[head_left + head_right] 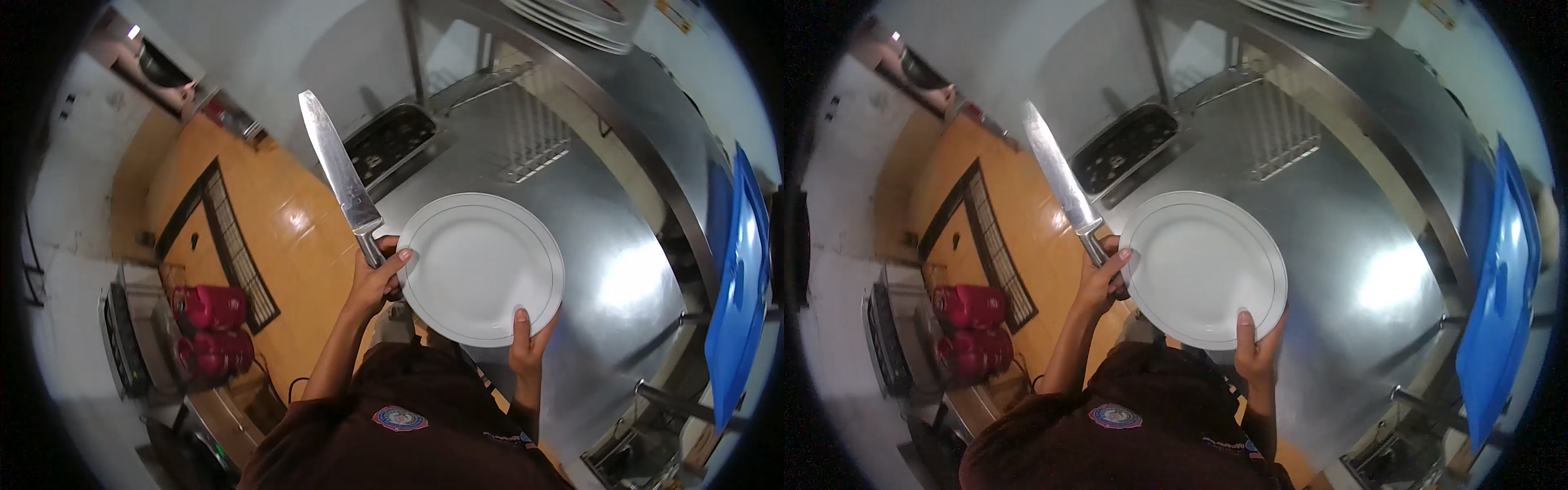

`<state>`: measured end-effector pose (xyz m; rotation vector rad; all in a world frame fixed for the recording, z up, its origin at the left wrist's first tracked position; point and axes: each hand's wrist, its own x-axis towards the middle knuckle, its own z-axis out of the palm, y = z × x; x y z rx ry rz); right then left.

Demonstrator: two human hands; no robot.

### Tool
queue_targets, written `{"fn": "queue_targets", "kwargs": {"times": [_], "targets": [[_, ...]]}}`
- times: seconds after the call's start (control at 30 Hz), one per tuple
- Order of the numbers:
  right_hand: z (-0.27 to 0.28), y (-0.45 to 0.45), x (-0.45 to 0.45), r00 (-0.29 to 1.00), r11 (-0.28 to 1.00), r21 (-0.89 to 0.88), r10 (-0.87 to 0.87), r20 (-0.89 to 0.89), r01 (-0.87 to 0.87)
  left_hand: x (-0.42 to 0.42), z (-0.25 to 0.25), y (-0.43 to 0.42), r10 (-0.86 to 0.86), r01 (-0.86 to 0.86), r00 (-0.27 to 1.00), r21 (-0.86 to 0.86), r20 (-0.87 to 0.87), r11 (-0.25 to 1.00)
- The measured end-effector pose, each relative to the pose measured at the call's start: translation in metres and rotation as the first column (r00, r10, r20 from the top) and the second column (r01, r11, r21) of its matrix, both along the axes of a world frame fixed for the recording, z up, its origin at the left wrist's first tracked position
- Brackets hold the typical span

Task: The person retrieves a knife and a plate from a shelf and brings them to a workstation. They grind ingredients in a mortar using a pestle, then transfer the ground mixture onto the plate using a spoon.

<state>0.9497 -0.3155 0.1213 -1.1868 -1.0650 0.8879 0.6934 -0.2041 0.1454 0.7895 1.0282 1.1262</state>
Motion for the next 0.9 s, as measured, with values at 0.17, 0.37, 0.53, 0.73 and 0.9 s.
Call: {"fn": "queue_targets", "kwargs": {"times": [0.17, 0.37, 0.53, 0.73, 0.9], "targets": [[-0.017, 0.019, -0.014, 0.977, 0.984, 0.122, 0.108, 0.182, -0.131, -0.043, -0.021, -0.012, 0.142, -0.141, 0.990, 0.050, -0.026, 0.989], [0.013, 0.031, -0.059, 0.934, 0.984, -0.059, 0.181, 0.307, -0.171, -0.097, -0.025, -0.022, 0.190, -0.208, 0.974, 0.153, 0.125, 0.966], [0.030, 0.038, -0.141, 0.946, 0.975, -0.123, 0.213, 0.243, -0.187, -0.169, -0.025, -0.013, 0.233, -0.238, 0.971, 0.137, 0.051, 0.961], [-0.006, 0.067, -0.261, 0.939, 0.926, -0.163, 0.328, -0.103, -0.341, -0.275, -0.007, -0.022, 0.406, -0.379, 0.893, 0.162, -0.194, 0.911], [-0.049, 0.085, -0.371, 0.817, 0.775, -0.353, 0.342, -0.465, -0.525, -0.376, -0.043, -0.033, 0.563, -0.512, 0.762, 0.234, -0.320, 0.827]]}}
